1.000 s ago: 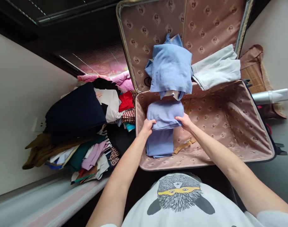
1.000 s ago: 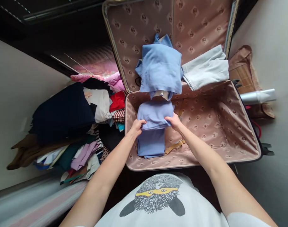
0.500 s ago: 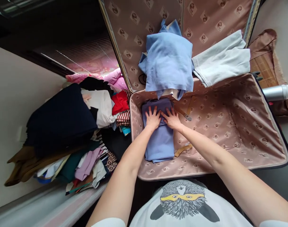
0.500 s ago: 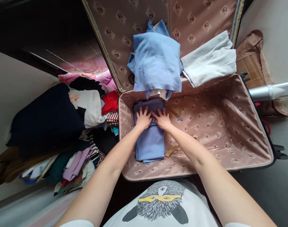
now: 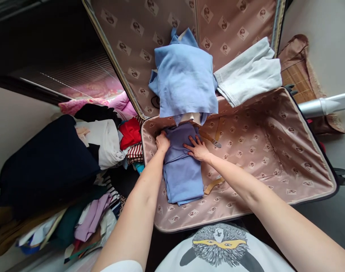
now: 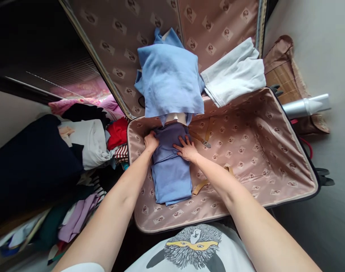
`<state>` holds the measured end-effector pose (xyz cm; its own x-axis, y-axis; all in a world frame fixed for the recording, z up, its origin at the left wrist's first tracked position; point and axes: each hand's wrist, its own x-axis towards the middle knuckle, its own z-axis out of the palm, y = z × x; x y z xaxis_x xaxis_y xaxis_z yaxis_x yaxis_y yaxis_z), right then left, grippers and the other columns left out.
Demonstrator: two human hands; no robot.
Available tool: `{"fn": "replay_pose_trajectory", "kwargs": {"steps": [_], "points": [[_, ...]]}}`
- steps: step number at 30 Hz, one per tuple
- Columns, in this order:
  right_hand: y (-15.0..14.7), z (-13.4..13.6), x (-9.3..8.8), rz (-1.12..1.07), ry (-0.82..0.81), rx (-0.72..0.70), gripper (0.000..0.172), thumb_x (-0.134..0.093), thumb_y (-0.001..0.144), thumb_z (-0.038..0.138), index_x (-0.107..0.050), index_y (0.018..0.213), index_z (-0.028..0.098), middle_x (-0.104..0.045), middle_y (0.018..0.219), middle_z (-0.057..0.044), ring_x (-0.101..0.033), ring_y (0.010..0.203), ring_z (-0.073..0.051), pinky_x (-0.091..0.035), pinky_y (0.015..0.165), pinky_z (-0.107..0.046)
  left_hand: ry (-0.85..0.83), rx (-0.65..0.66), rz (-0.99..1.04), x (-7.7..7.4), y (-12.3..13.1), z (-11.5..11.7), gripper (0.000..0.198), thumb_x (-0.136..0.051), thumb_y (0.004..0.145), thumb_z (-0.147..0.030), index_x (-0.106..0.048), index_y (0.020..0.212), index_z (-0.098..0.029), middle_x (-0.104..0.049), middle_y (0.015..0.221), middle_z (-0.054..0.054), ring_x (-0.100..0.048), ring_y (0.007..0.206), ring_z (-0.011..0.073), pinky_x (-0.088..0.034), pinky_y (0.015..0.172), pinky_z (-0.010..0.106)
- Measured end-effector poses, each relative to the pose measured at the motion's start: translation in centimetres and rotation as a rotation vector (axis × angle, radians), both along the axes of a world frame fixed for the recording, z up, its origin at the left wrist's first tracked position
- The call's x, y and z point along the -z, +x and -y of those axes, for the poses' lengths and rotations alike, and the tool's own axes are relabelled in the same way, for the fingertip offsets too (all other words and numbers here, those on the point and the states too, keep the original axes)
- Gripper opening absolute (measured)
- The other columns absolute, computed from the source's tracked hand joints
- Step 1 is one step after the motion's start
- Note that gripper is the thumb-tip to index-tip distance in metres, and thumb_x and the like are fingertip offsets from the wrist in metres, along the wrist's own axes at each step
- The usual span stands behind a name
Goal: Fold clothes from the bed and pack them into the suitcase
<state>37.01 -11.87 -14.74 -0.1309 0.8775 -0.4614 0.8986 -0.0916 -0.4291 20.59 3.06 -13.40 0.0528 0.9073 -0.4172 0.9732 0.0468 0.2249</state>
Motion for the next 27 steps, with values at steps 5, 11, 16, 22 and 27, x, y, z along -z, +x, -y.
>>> {"fn": "replay_pose_trajectory", "kwargs": {"steps": [5,11,16,22,27], "points": [[1.0,1.2,-5.4,-0.102,0.252,-0.037,0.051,-0.061,0.1,0.032,-0.058,0.15,0.026,-0.043,0.161,-0.02,-0.05,0.138,-0.037,-0.05,0.106,-0.052,0.144,0.097,-0.138,-2.7,0.2,0.7,0.049,-0.053,0.094,-0.016,-0.057,0.142,-0.012,-0.057,0.137,0.029,-0.068,0.111,0.0399,-0.054,0.087,0.046],[12.1,-7.0,-13.2,-0.233,0.897,0.394,0.035,-0.05,0.101,0.029,-0.061,0.134,0.021,-0.062,0.128,-0.015,-0.059,0.122,-0.03,-0.051,0.108,-0.049,0.228,0.337,0.146,-8.3,-0.2,2.0,0.031,-0.06,0.094,-0.027,-0.07,0.121,-0.015,-0.068,0.115,0.018,-0.07,0.106,0.0322,-0.054,0.096,0.043],[20.1,-20.3,-16.7,-0.134,0.781,0.494,0.051,-0.063,0.096,0.031,-0.049,0.142,0.014,-0.05,0.147,-0.022,-0.045,0.14,-0.037,-0.038,0.115,-0.066,0.123,0.363,0.489,-11.2,-1.1,4.1,0.02,-0.065,0.088,-0.023,-0.074,0.106,-0.018,-0.071,0.101,0.008,-0.069,0.074,0.0165,-0.058,0.081,0.031],[20.1,-23.3,-20.7,-0.072,0.337,0.507,0.072,-0.079,0.084,0.026,-0.046,0.138,-0.009,-0.05,0.144,-0.027,-0.04,0.138,-0.033,-0.034,0.116,-0.056,0.116,0.457,0.579,-14.2,-3.1,2.9,0.023,-0.064,0.087,-0.031,-0.074,0.104,-0.019,-0.068,0.098,0.006,-0.069,0.069,0.0136,-0.058,0.07,0.027],[19.7,-22.1,-23.3,-0.007,0.405,0.454,0.041,-0.08,0.073,0.016,-0.064,0.109,0.004,-0.061,0.126,-0.016,-0.051,0.117,-0.023,-0.051,0.1,-0.038,0.337,0.471,0.536,-16.0,-2.0,-2.0,0.026,-0.068,0.084,-0.031,-0.072,0.108,-0.019,-0.067,0.105,0.007,-0.071,0.088,0.0208,-0.062,0.08,0.035]]}}
